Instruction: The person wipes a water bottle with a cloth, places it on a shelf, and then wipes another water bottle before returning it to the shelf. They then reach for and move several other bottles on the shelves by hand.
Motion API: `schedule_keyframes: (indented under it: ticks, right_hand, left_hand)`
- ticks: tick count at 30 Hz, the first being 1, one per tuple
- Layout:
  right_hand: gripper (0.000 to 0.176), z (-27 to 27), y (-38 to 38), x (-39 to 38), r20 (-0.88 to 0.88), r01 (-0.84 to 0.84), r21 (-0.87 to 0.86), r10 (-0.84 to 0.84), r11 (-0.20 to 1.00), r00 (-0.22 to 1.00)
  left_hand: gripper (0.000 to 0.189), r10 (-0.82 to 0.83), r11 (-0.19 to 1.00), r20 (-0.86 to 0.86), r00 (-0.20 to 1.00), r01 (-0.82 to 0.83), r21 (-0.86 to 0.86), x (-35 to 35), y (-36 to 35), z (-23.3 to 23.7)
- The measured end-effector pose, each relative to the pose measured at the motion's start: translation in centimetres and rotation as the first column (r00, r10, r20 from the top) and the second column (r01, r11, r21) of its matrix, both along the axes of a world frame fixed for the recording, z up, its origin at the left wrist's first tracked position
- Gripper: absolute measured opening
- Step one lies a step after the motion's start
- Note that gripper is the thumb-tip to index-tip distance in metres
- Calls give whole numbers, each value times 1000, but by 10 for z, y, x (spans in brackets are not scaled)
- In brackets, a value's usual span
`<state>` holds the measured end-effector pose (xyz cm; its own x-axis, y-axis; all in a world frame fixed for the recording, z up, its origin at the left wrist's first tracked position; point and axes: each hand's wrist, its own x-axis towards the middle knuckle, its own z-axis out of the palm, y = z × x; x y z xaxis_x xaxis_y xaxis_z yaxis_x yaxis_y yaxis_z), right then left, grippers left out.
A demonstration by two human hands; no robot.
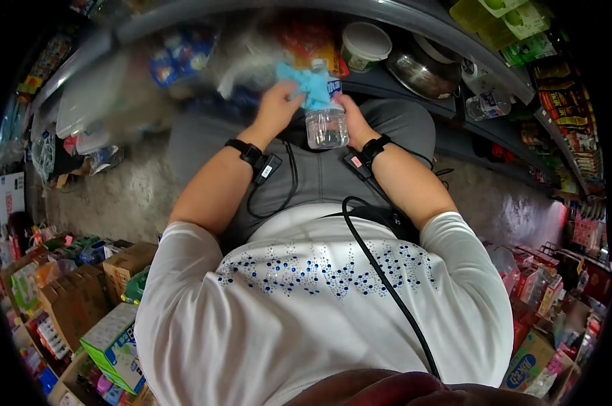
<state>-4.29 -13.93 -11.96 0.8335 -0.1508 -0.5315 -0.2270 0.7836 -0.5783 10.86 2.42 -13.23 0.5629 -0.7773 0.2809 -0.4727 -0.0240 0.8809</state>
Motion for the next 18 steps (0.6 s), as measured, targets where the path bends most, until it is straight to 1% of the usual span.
schedule_keyframes:
  ticks: [1, 2, 4, 5, 6, 8, 9, 10, 12, 13, 14, 16, 17, 18]
  right_hand:
    - [54, -4, -5, 4, 70, 46, 10, -46, 999, 996]
    - [54, -3, -8, 5, 74, 45, 5, -45, 999, 996]
    - [56, 0, -14, 6, 91, 115, 176, -133, 978, 987]
    - [55, 2, -16, 4, 118, 108, 202, -134, 973, 984]
    - [55, 1, -17, 5, 123, 106, 198, -132, 974, 984]
    - [58, -2, -15, 4, 149, 75, 100, -89, 992, 985]
    - [60, 0, -12, 3, 170, 41, 136, -64, 990, 983]
    - [63, 0, -8, 2, 177, 20, 114, -40, 993, 983]
    - [66, 4, -1, -5, 160, -44, 73, 32, 996, 987]
    - [74, -8, 0, -2, 132, -15, 24, 12, 1000, 991]
    - [74, -15, -4, -2, 137, -12, 22, 9, 1000, 990]
    - [81, -15, -11, -4, 205, -98, 182, 60, 978, 977]
    - [89, -16, -13, -3, 145, -62, 158, 39, 985, 989]
    - [89, -7, -13, -3, 149, -60, 154, 37, 986, 988]
  left_hand:
    - [20, -58, 998, -29, 998, 57, -15, -3, 0, 1]
    - [20, -115, 993, -57, 992, 113, -33, -6, -1, 3]
    - [20, -98, 995, -46, 994, 97, -23, -6, 0, 0]
    - [20, -83, 997, -37, 996, 83, -9, -6, 0, -1]
    - [20, -82, 997, -32, 996, 82, -14, -4, 0, 1]
    - [20, -64, 998, -117, 991, 63, -17, -2, 1, 5]
    - [20, -13, 998, -144, 989, 5, -57, -3, 1, 6]
    - [20, -13, 998, -140, 990, 5, -60, -3, 0, 8]
    - [17, 73, 986, -163, 984, -95, -134, -3, -1, 11]
    - [16, 54, 983, -155, 986, -80, -166, -3, -2, 12]
    - [16, 51, 983, -149, 987, -76, -168, -3, -2, 13]
    - [17, -61, 993, -132, 989, 47, -108, -2, 1, 15]
    - [18, -100, 989, -100, 990, 88, -115, -3, 2, 16]
    - [20, -127, 984, -54, 990, 119, -133, -5, 1, 17]
